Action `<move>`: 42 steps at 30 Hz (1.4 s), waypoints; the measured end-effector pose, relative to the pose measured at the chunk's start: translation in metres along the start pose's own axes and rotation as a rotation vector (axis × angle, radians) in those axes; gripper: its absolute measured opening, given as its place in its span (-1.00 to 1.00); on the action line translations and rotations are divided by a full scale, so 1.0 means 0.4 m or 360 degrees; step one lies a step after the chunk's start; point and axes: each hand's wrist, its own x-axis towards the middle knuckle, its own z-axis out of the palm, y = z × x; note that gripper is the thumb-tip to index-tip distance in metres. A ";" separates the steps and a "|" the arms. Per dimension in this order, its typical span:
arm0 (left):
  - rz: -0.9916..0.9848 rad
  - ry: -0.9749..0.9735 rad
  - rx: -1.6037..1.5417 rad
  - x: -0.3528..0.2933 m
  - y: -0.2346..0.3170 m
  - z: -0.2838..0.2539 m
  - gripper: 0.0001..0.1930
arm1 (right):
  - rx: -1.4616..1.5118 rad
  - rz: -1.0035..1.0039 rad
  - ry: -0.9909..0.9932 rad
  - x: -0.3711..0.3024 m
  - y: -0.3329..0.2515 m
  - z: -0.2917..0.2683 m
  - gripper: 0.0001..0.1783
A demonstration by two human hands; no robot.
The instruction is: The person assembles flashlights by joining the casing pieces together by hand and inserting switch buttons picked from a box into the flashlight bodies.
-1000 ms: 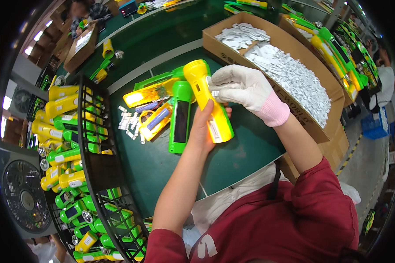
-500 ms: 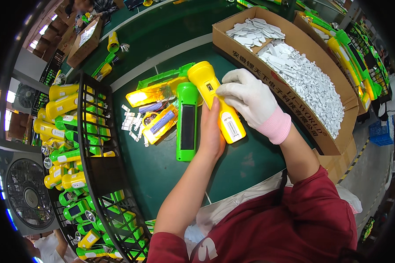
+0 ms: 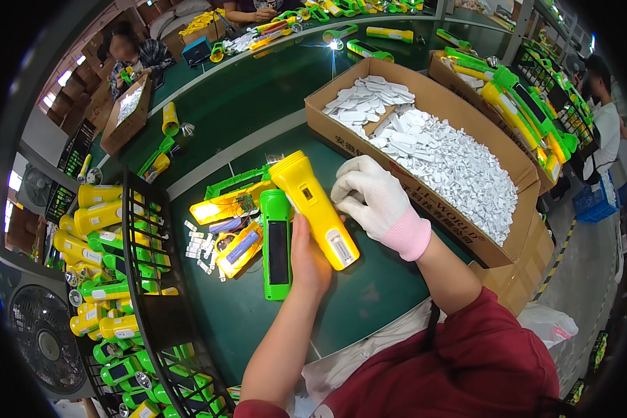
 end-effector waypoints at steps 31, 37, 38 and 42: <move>0.0128 0.0045 0.0038 0.011 0.003 -0.005 -0.56 | 0.0320 0.0277 -0.0185 0.022 0.035 0.017 -0.82; 0.0287 0.0242 0.0315 -0.003 0.010 0.013 -0.54 | 0.0791 0.0588 -0.0184 0.032 0.017 -0.004 -0.81; 0.0276 0.0252 0.0316 -0.007 0.013 0.015 -0.54 | 0.0881 0.0613 -0.0210 0.035 0.016 -0.013 -0.82; 0.0570 0.0252 0.1010 -0.011 0.010 0.019 -0.45 | 0.0995 0.0610 -0.0347 0.032 0.004 -0.024 -0.84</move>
